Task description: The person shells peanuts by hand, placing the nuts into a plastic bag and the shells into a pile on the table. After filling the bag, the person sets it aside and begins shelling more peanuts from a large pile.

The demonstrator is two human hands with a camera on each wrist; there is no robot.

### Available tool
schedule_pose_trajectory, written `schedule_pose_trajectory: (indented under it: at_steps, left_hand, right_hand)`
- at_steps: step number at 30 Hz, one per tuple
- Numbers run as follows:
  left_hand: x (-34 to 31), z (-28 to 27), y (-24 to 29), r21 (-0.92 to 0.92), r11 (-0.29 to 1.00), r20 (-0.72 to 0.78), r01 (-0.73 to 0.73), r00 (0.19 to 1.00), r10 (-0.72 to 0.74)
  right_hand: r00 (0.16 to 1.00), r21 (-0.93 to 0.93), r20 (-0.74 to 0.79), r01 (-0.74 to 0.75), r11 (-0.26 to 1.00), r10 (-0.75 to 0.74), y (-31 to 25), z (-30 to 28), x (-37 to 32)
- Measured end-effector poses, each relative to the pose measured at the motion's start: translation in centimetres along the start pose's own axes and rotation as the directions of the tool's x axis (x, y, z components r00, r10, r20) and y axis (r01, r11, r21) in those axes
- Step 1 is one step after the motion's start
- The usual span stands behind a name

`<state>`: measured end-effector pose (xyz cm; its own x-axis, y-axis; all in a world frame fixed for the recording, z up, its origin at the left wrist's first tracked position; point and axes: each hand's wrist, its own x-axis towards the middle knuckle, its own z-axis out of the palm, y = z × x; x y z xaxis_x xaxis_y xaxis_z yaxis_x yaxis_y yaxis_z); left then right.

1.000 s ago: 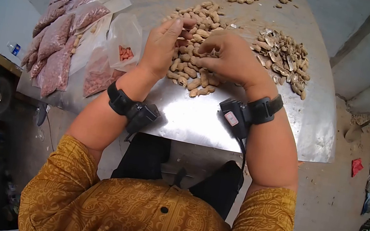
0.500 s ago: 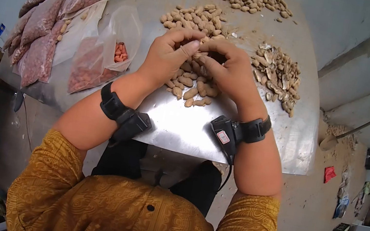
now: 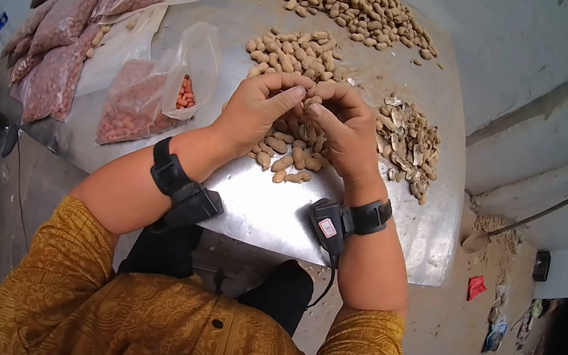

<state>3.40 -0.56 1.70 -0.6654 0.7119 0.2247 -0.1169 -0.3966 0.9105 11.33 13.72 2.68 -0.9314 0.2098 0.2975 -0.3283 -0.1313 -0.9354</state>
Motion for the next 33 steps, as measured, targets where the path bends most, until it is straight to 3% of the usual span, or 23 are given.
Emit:
schedule_pose_trajectory:
  at_steps: [1,4,7,10,15,25,28,33]
  left_hand:
    - [0.0,0.1,0.1,-0.002,1.0,0.002,-0.005,1.0,0.005]
    - [0.3,0.0,-0.8,0.224,0.956,0.042,-0.188,0.982,0.183]
    - [-0.1,0.4,-0.6,0.45,0.857,0.039,-0.253,0.964,0.264]
    - [0.0,0.5,-1.1,0.351,0.912,0.019,-0.211,0.976,0.219]
    - [-0.1,0.7,-1.1,0.363,0.917,0.006,-0.163,0.985,0.173]
    - [-0.2,0.8,-0.9,0.315,0.938,0.031,-0.146,0.989,0.144]
    - [0.0,0.8,-0.8,0.075,0.997,0.007,-0.028,1.0,0.028]
    - [0.4,0.4,-1.4,0.067,0.998,-0.068,0.001,0.998,0.003]
  right_hand:
    - [1.0,-0.02,-0.024,-0.007,1.0,0.006,0.0,0.1,0.0]
    - [0.996,-0.109,-0.087,-0.002,0.994,-0.008,0.1,0.2,-0.1]
    - [0.991,-0.244,-0.112,0.045,0.969,-0.074,0.2,0.1,0.0]
    - [0.988,-0.34,-0.099,0.077,0.937,-0.117,0.2,0.5,0.0]
    - [0.982,-0.453,-0.067,0.13,0.882,-0.178,0.3,1.0,0.0]
    - [0.986,-0.367,-0.13,0.05,0.929,-0.105,0.4,0.7,-0.1]
    - [0.982,-0.383,-0.167,0.016,0.923,-0.086,0.0,1.2,-0.1]
    - [0.981,-0.519,-0.134,0.048,0.853,-0.137,0.3,0.4,0.0]
